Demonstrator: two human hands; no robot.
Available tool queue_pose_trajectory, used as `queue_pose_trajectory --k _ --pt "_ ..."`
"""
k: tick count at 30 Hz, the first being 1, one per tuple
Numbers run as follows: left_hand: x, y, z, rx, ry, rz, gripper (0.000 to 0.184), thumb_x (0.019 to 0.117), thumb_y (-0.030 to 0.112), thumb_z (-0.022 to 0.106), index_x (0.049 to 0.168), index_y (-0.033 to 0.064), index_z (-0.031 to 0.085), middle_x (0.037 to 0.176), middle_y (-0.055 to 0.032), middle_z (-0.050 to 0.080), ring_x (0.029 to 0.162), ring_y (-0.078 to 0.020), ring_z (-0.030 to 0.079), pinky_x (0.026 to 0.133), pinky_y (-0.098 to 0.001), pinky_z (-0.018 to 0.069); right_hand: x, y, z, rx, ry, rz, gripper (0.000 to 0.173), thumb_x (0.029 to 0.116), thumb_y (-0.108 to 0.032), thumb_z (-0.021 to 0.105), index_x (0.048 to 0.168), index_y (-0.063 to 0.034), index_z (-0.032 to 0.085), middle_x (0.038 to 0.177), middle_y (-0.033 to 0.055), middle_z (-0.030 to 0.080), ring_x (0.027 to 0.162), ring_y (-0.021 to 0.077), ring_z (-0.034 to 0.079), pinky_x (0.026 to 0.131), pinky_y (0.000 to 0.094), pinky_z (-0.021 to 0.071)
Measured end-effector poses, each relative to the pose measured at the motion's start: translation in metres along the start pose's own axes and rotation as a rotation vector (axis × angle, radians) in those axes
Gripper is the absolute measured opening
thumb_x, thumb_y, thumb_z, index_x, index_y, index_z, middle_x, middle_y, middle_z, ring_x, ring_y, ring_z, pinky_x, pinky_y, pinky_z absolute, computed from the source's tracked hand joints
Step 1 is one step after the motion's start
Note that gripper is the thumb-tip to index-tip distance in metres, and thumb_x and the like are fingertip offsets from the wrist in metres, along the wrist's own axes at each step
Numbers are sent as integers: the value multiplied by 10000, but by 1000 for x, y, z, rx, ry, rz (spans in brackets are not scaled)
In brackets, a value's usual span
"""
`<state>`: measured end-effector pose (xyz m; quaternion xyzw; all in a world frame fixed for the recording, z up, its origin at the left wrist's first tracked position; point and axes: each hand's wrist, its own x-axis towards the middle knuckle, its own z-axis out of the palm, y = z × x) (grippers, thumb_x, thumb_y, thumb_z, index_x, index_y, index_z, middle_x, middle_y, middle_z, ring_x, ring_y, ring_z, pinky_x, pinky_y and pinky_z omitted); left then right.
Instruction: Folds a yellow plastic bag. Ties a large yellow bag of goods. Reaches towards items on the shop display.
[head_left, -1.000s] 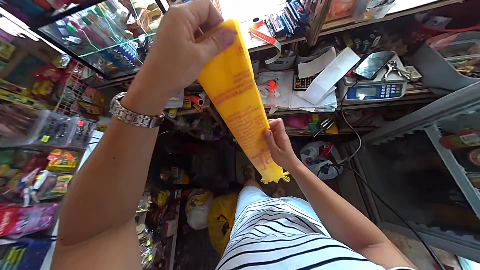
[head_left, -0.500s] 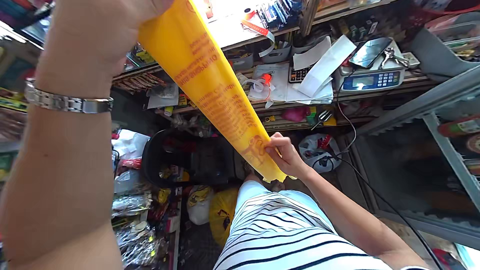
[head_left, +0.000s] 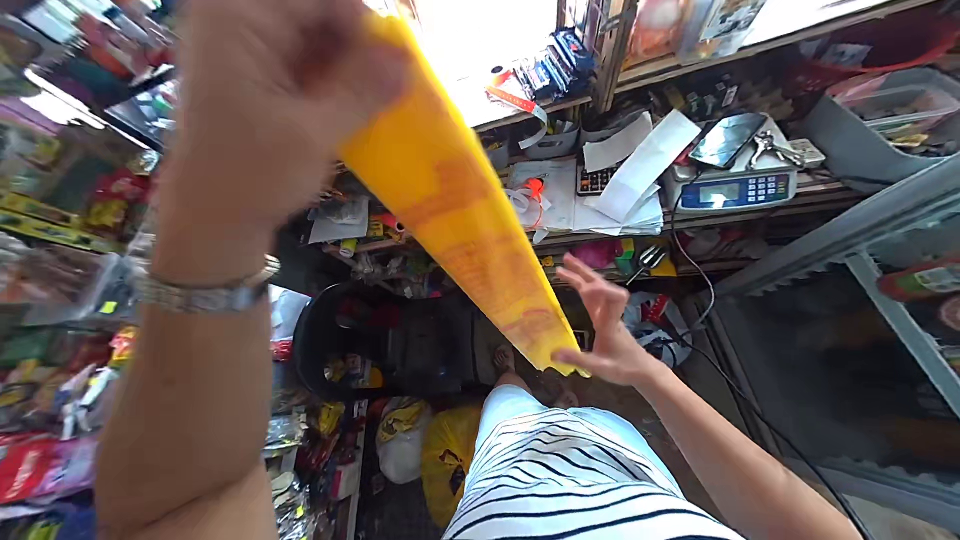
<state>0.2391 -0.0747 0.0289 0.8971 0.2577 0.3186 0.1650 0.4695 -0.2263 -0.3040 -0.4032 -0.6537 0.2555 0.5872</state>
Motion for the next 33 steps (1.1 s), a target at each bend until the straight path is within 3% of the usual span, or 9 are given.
queue_pose_trajectory --k 2,3,5,7,9,15,20,27,33 --pt "-1 15 39 6 -126 139 154 995 239 650 991 85 655 896 80 638 830 42 623 749 -143 541 53 -36 0 44 105 -34 857 870 -501 770 1528 -198 312 1570 41 433 1400 186 479 1121 418 466" --pt "-2 19 58 -5 -162 178 155 988 219 662 973 65 662 896 33 637 826 7 621 746 -159 537 74 -52 1 95 125 -43 793 885 -450 771 1508 -137 394 1461 32 530 1303 141 552 1062 357 515" --pt "-3 21 87 -40 -174 209 148 971 188 694 954 41 691 896 -29 649 823 -54 630 750 -202 538 102 -75 3 218 191 -46 490 918 -237 766 1342 -84 575 1171 2 682 1029 85 682 868 270 607" --pt "-5 16 98 -62 -164 184 177 939 203 742 1007 42 714 947 -49 675 870 -79 657 780 -212 560 112 -84 4 277 269 -28 207 936 -98 730 1139 -80 693 1016 -3 711 886 82 698 769 253 614" --pt "-8 8 90 -36 -242 118 332 918 274 761 1160 60 684 1066 -42 683 976 -88 663 850 -235 564 113 -83 -3 295 291 1 161 947 -108 721 1107 -108 718 1024 -14 724 884 79 705 773 258 620" --pt "-18 -8 81 -166 -245 55 85 968 124 692 1024 61 706 895 18 737 827 -4 706 767 -166 595 107 -81 -18 249 304 -37 140 974 -117 691 1107 -114 733 994 -35 755 858 66 725 769 246 628" --pt "-14 -8 78 -248 -207 121 128 993 116 648 1089 43 690 946 15 720 871 -15 697 765 -167 595 106 -84 -20 117 360 -150 88 964 -107 702 1041 -106 744 961 -57 752 852 47 717 773 242 621" --pt "-9 -12 72 -556 -204 159 176 951 -69 607 1053 -5 737 966 -26 708 835 -64 695 747 -200 613 106 -91 -29 159 295 -323 272 991 -29 619 1219 -113 742 1167 -21 729 1058 95 693 933 276 589" --pt "-8 -22 77 -699 -192 179 181 974 -73 554 978 10 714 925 -5 697 806 -51 676 731 -200 592 104 -103 -31 -119 323 -439 222 971 3 615 1119 -92 750 1113 27 730 1008 118 691 859 269 591"
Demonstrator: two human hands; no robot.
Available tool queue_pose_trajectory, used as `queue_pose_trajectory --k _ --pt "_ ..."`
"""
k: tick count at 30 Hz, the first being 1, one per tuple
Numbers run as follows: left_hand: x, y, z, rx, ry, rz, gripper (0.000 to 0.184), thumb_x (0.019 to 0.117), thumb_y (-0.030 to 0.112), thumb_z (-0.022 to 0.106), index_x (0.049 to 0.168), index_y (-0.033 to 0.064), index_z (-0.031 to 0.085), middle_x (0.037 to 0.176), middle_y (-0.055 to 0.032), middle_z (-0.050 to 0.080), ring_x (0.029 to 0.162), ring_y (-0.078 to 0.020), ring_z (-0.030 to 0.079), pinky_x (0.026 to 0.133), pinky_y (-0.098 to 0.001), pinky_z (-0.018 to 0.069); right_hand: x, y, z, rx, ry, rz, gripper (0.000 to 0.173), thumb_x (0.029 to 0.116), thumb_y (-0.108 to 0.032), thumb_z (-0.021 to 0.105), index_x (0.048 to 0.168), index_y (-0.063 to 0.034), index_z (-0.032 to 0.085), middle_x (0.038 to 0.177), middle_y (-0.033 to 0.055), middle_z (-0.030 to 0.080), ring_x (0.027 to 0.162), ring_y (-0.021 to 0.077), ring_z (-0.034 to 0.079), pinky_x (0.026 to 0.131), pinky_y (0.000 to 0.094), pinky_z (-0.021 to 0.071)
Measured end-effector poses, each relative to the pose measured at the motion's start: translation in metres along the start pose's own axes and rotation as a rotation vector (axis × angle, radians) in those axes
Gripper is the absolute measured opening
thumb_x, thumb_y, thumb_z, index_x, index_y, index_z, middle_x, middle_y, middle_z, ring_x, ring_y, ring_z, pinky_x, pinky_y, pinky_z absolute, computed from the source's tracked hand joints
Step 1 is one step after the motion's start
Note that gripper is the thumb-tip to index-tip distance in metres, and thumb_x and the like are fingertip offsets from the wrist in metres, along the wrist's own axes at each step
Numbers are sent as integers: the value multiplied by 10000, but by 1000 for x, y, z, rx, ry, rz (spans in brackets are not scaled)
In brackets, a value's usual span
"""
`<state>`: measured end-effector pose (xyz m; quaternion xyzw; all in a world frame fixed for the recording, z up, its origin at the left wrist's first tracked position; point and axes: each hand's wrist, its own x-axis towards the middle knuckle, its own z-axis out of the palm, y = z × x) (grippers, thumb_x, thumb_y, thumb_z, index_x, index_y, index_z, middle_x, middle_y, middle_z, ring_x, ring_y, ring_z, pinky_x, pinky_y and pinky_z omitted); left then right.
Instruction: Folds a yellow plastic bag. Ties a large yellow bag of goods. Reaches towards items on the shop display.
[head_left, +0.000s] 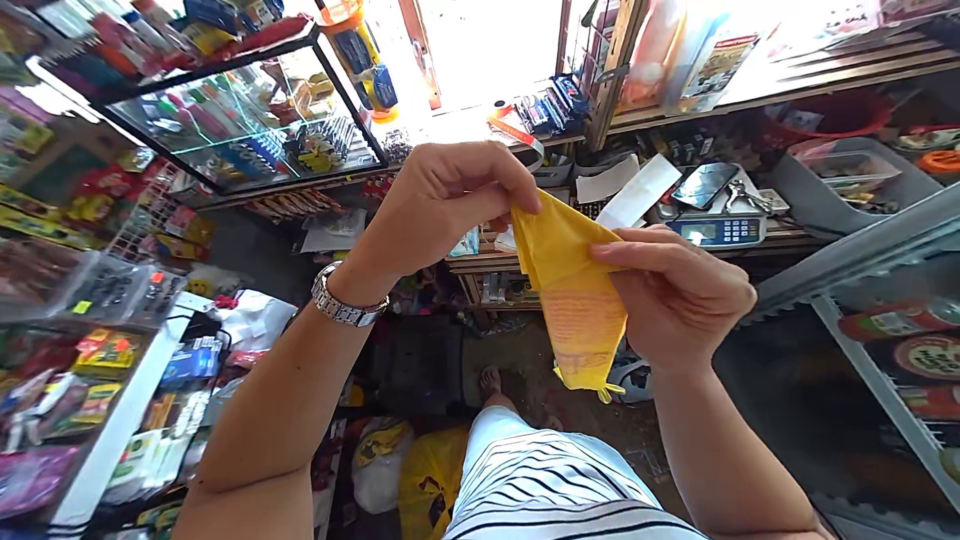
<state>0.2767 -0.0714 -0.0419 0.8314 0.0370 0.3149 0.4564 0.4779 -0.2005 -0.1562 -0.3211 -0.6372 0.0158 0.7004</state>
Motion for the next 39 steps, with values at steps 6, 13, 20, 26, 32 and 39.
queue_pose_trajectory --k 6,13,20,26,32,39 --pt "-1 -3 10 104 58 39 238 986 59 470 1053 -12 687 1004 -32 678 891 -79 658 777 -250 575 -2 -3 9 -20 80 19 186 905 -126 760 1083 -73 749 1097 15 727 982 109 707 809 249 622" --pt "-30 -26 85 0 324 -233 226 999 64 633 1215 -1 619 1033 -91 705 899 -131 715 788 -286 621 4 1 13 -69 200 94 217 843 17 778 1038 -69 735 1037 10 731 946 123 717 788 253 625" --pt "-28 -39 74 -8 383 -153 132 967 42 676 1081 -15 709 977 -65 723 872 -110 714 781 -264 619 13 3 -15 -13 -109 294 148 980 -124 686 1109 -74 736 958 -76 741 785 -28 669 688 140 568" --pt "-32 -51 55 -382 299 59 245 1019 -34 518 1084 45 741 1066 -22 747 993 -81 703 909 -269 585 19 -2 -23 101 -244 91 238 1005 -30 590 1165 -87 755 1140 0 719 1040 89 691 901 248 598" --pt "-46 -47 63 -456 350 -30 325 1036 80 394 1195 63 677 1076 -42 706 967 -104 684 870 -284 581 13 -9 -3 -84 -120 129 319 818 -153 851 1090 -142 685 1146 -34 595 1026 59 648 789 198 617" --pt "-64 -60 97 -294 289 -257 301 1107 229 414 1278 45 580 1121 -52 654 978 -82 670 860 -284 587 5 4 -1 -109 -3 208 376 812 -113 855 1127 -136 652 1187 -15 571 992 60 667 723 186 626"
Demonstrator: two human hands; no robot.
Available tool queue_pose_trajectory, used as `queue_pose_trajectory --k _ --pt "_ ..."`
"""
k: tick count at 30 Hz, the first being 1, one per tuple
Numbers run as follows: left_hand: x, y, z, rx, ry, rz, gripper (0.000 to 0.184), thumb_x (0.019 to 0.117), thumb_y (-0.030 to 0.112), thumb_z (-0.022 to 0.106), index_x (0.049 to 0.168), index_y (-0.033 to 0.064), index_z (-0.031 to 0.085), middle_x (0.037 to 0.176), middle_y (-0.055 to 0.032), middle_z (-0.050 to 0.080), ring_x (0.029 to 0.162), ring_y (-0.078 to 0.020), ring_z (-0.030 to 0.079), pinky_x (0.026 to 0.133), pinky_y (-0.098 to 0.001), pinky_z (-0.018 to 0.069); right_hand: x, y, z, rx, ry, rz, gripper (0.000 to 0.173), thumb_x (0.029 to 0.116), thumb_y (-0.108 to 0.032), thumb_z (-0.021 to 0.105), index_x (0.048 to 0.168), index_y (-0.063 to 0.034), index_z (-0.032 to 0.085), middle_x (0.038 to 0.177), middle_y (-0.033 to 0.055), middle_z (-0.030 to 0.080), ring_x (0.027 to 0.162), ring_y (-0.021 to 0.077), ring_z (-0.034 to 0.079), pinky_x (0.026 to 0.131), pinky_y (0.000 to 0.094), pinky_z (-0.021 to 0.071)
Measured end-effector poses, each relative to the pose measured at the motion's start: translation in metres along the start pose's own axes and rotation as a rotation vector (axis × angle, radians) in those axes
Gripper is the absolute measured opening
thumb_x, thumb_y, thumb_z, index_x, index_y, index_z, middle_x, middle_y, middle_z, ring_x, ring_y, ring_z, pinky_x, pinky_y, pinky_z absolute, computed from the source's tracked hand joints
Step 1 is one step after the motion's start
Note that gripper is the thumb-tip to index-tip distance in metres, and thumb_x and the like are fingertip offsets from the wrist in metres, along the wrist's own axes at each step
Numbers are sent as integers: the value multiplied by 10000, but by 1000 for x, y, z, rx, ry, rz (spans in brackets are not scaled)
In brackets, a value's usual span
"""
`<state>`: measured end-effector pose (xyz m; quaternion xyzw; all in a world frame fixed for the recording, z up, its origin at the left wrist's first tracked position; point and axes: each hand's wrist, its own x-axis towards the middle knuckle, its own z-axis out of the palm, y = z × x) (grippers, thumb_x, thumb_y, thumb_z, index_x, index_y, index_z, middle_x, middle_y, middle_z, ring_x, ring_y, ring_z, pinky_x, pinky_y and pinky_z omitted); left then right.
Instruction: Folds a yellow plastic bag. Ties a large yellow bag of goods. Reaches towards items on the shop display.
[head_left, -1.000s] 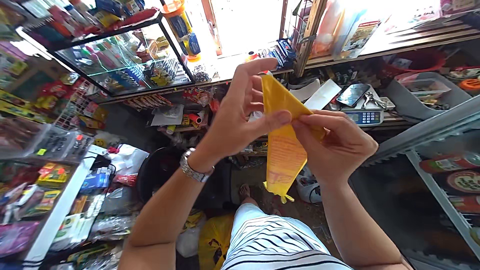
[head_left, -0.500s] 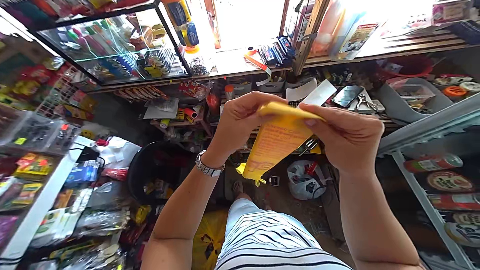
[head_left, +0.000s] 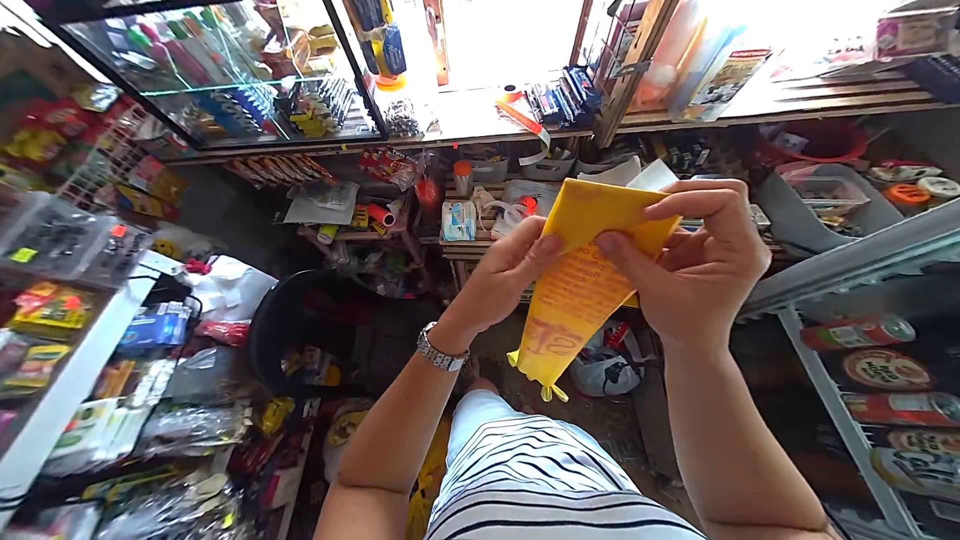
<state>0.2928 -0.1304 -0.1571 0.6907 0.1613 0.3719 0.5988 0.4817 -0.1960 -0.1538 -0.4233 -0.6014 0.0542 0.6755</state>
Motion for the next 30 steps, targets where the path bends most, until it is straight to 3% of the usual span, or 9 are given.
queue_pose_trajectory --k 4,8,11,13,16,22,25,28,30 --pt "4 -7 7 208 -13 78 376 1129 226 313 1332 -9 526 1201 -113 569 1059 -122 626 928 -303 560 -4 3 -1 29 16 57 401 817 -104 851 1158 -128 641 1225 -3 568 1021 77 670 738 211 637" --pt "5 -13 13 302 114 133 301 1127 231 338 1188 10 532 954 -91 600 813 -112 650 721 -276 591 -5 1 4 106 30 137 436 827 -68 831 1179 -147 587 1197 -17 584 946 86 694 715 240 650" --pt "5 -13 9 384 142 185 236 1113 186 403 1102 5 554 881 -75 593 750 -102 628 677 -256 573 1 -3 -6 166 -130 287 555 888 -81 775 1317 -190 442 1144 -55 651 925 78 714 761 244 644" --pt "1 -11 2 428 121 201 189 1086 165 485 1075 3 580 879 -66 602 747 -92 622 675 -238 564 4 1 -15 151 -189 333 354 891 -103 778 1216 -142 644 1001 -54 738 829 56 725 724 208 629" --pt "-6 -7 -9 453 109 200 139 1020 94 607 1093 -21 637 987 -85 633 842 -105 658 764 -252 597 7 9 -25 116 -268 270 153 916 -107 753 1066 -123 726 912 -81 749 760 14 712 683 170 616" --pt "-19 5 -19 425 201 376 79 1000 39 627 1051 -12 659 929 -46 687 827 -65 665 765 -225 583 14 22 -30 147 -390 -103 223 1037 -85 571 1202 -103 720 1139 -62 730 1015 23 689 901 198 582" --pt "-21 10 -27 234 112 394 143 991 -14 589 1061 -29 713 1038 -68 692 947 -93 669 855 -246 580 16 23 -22 356 -379 -92 298 1064 -143 459 1119 -142 752 1068 -57 700 1001 54 663 879 234 569" --pt "-22 10 -27 185 85 353 168 967 32 627 1086 -36 724 1064 -76 676 957 -119 668 839 -266 596 13 16 -10 334 -345 -37 174 995 -330 627 1075 -190 693 1063 -86 623 956 28 634 780 197 573" --pt "-21 8 -21 204 166 301 120 941 13 679 1056 -17 698 993 -70 686 885 -122 680 785 -275 608 7 6 3 214 -288 -39 292 899 -214 765 1109 -199 562 1093 -55 557 941 37 638 753 203 614"
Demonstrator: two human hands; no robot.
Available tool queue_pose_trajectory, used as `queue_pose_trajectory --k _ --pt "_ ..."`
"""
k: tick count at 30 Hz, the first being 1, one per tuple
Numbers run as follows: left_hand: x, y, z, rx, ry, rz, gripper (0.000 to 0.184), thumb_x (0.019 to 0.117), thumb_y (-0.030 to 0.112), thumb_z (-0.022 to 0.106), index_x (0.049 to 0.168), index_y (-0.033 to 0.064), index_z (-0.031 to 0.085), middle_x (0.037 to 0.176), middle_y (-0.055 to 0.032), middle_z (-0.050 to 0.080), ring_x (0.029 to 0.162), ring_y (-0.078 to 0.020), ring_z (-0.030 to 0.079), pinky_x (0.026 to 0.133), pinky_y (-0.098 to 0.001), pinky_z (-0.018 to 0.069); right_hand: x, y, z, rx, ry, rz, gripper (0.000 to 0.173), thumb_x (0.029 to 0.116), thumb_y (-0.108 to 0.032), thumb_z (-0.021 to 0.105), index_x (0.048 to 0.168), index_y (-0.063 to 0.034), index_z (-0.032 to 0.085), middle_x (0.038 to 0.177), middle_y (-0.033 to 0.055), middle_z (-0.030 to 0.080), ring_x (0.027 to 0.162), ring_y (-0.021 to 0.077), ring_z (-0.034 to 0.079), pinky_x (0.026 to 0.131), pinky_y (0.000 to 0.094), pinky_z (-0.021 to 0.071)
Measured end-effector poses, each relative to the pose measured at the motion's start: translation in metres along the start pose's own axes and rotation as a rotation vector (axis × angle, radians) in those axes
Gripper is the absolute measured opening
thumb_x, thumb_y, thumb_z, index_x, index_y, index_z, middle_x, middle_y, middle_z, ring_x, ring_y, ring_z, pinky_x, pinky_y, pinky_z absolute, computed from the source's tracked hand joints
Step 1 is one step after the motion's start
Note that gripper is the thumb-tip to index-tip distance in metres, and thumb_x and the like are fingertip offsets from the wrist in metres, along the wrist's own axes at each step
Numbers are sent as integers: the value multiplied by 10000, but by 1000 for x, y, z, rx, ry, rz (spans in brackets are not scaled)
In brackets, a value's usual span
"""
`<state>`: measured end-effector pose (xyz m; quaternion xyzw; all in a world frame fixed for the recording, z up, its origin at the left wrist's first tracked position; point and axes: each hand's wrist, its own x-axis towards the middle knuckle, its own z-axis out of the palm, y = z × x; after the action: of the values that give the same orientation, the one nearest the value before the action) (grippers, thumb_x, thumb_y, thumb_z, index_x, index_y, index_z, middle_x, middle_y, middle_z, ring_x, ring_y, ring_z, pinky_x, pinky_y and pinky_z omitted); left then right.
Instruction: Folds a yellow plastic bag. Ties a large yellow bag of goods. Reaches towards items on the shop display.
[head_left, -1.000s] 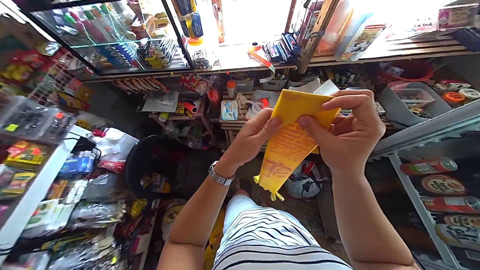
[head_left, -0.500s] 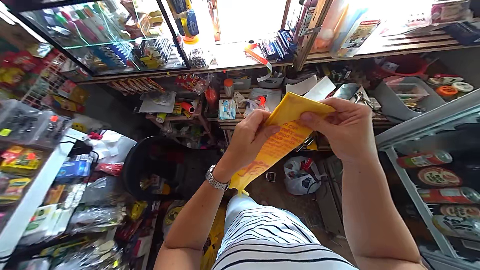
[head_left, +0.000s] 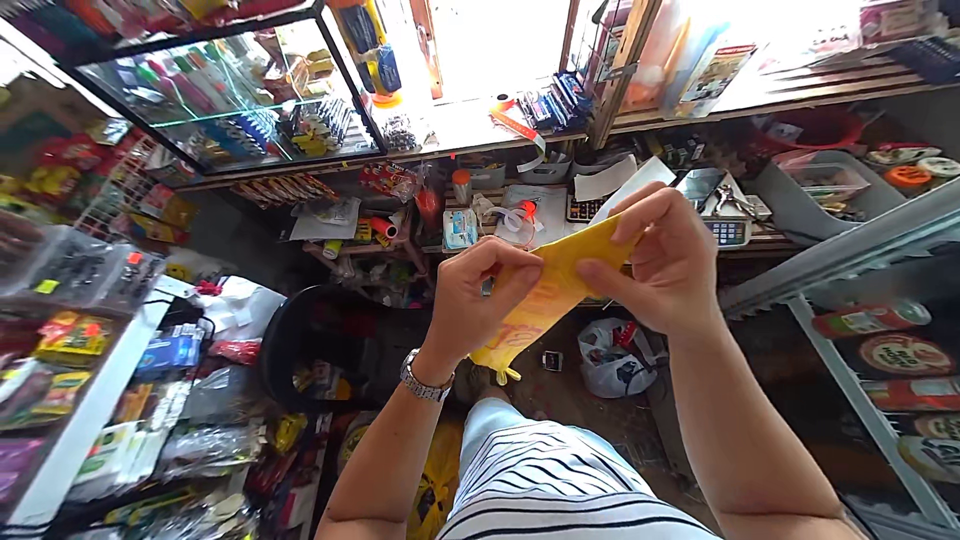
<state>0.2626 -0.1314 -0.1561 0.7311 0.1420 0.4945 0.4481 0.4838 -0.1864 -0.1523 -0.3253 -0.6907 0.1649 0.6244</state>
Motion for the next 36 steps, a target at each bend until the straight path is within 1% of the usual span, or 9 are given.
queue_pose_trajectory --k 5,11,15,18,22,25,27,31,36 --pt "4 5 4 183 1 -142 265 990 63 652 1251 16 642 1021 -68 693 870 -122 699 770 -274 620 -7 6 16 274 -21 165 725 914 -66 732 1465 -253 299 1271 -12 606 1067 151 682 865 297 625" --pt "3 -2 3 255 29 -25 105 1014 68 621 1094 3 643 923 -51 690 780 -85 689 689 -232 611 -25 21 24 37 84 138 96 976 -132 687 1053 -98 735 964 -56 749 855 30 712 788 226 618" --pt "2 -2 -6 -27 -14 -70 170 1025 27 578 1149 35 694 1051 -32 702 885 -67 688 785 -216 601 -20 10 12 188 -7 90 255 1031 -68 562 1213 -122 733 1183 -32 730 1042 64 698 909 246 597" --pt "2 -7 -9 -186 -51 -62 225 1008 5 512 1099 12 718 1056 -48 673 910 -89 664 798 -238 581 -19 7 6 290 -54 135 312 1041 -155 458 1112 -133 761 1073 -30 716 975 72 676 838 251 586" --pt "4 2 -5 7 -48 -83 192 931 -5 690 1107 43 630 1014 -56 649 848 -112 677 744 -245 612 -23 -7 14 -98 -84 129 364 875 -223 766 1208 -128 654 1160 3 611 978 85 674 749 255 641" --pt "9 10 -5 241 -83 -67 382 944 7 685 1317 13 601 1045 -69 655 863 -104 680 749 -236 607 -31 -1 25 -230 -15 70 461 902 -75 729 1302 -113 503 1232 49 581 1065 104 649 825 259 618" --pt "12 9 -8 342 -81 -20 212 966 39 673 1172 -8 685 1036 -73 631 871 -89 662 749 -212 596 -36 3 27 -142 36 158 578 934 -46 690 1407 -167 378 1221 5 647 1040 102 688 834 273 621" --pt "16 -5 -15 216 -8 1 114 985 38 653 1090 0 678 993 -49 701 844 -66 693 749 -212 606 -44 10 24 -150 116 234 155 990 -103 643 1131 -57 688 929 -38 723 803 -4 680 716 173 587" --pt "6 -22 -8 -233 127 -211 199 1033 50 563 1161 114 701 1040 15 710 868 -47 691 789 -225 599 -44 3 23 -19 64 143 290 1013 -9 542 1227 -62 731 1098 31 706 974 75 680 852 232 595"
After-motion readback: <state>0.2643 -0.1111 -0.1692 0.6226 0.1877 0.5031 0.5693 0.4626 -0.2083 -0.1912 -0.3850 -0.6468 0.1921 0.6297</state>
